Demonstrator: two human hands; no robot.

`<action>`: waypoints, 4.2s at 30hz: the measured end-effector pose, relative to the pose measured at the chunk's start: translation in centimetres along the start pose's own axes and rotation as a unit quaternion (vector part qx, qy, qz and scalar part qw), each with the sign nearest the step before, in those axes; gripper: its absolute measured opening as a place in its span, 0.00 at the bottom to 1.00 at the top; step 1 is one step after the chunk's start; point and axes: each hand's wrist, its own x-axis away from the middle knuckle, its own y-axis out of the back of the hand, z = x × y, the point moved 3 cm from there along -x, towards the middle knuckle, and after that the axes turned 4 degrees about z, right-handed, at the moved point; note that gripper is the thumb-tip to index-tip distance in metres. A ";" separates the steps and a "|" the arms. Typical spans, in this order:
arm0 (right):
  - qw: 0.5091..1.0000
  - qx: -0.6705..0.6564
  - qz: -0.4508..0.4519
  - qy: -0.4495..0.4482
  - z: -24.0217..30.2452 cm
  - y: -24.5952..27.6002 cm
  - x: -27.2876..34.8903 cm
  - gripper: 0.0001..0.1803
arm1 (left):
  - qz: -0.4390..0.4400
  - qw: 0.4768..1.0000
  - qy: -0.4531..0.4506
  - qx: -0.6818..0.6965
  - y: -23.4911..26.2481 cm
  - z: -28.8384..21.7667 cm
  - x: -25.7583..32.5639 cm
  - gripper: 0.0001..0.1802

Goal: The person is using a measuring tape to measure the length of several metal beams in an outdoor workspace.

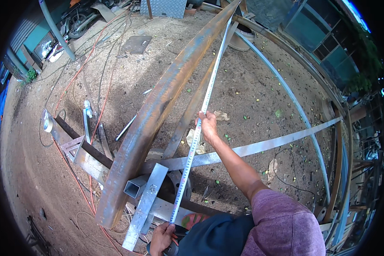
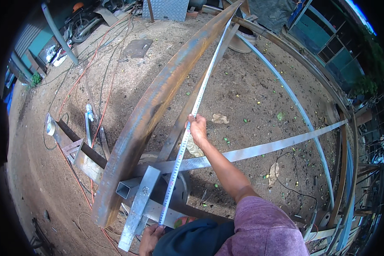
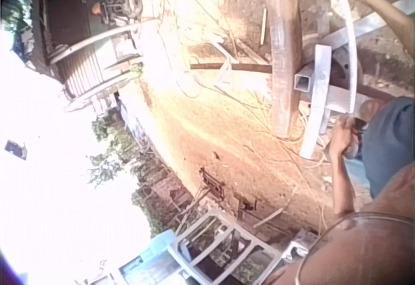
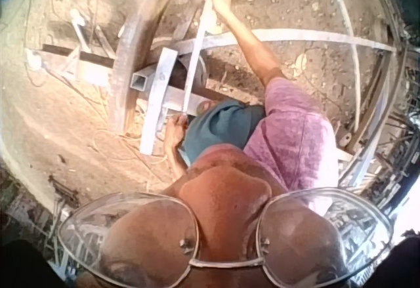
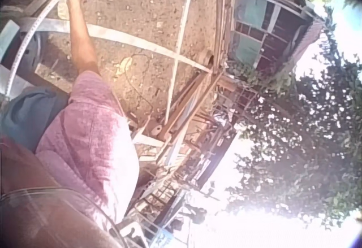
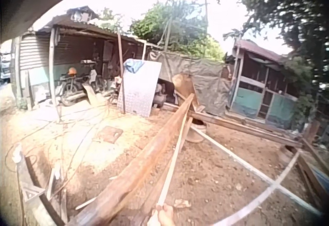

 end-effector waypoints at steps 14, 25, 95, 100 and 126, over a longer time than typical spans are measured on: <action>0.996 0.006 -0.045 0.074 6.6 0.9 -8.3 0.11 | 0.109 0.940 0.144 0.289 2.0 10.0 4.4 0.08; 0.993 -0.038 -0.075 0.081 10.7 0.2 -18.1 0.11 | 0.191 0.884 0.232 0.357 7.7 19.9 13.3 0.20; 0.987 -0.093 0.031 0.126 12.0 -3.9 -18.6 0.22 | -0.160 0.981 -0.021 0.111 14.5 -1.1 -1.8 0.14; 0.987 -0.096 0.019 0.130 11.5 -4.0 -19.3 0.20 | -0.161 0.980 -0.017 0.114 14.7 -1.5 -2.2 0.14; 0.990 -0.093 0.019 0.100 10.8 -4.8 -19.6 0.23 | -0.161 0.982 -0.036 0.095 15.4 -1.0 -2.8 0.14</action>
